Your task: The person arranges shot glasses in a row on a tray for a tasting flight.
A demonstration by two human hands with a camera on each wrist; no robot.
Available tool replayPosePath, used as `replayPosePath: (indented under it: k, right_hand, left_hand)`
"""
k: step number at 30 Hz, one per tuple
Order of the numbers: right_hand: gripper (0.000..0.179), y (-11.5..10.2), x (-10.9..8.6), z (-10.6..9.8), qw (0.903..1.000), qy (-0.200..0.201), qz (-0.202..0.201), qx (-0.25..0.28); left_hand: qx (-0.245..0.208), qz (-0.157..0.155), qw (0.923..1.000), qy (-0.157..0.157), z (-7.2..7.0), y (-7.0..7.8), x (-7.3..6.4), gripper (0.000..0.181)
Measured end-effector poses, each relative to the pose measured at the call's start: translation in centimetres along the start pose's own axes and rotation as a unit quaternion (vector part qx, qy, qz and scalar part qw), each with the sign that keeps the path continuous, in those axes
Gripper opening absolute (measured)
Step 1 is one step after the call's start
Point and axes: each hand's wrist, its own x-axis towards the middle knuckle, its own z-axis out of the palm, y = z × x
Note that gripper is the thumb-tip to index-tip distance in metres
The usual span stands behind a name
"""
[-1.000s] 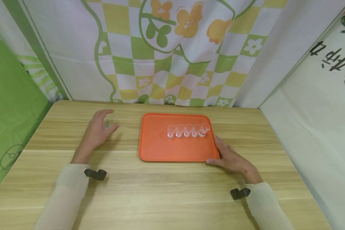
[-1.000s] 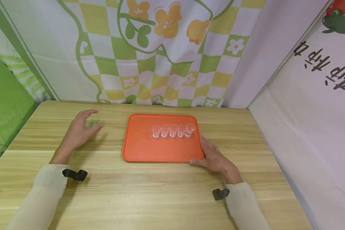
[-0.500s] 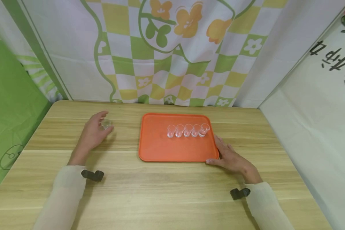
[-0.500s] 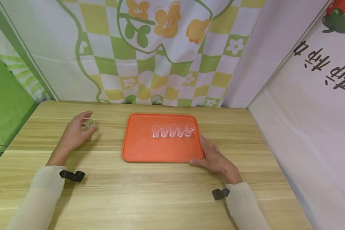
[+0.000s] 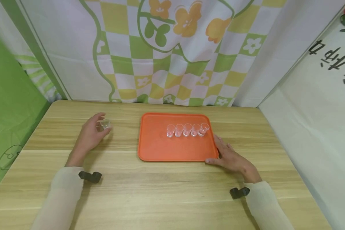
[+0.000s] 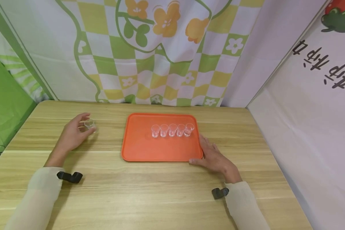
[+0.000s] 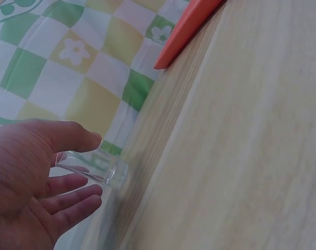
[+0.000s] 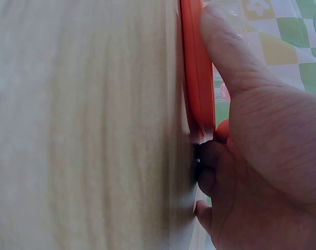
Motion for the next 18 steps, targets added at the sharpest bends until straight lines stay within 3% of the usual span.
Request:
replayPosePath:
  k: [18]
  right_hand:
    - [0.112,-0.15,-0.01,-0.19,1.0,-0.004,-0.004,0.0]
  left_hand:
    - [0.017,-0.012,0.9998,-0.002,-0.07,0.17,-0.41,0.045]
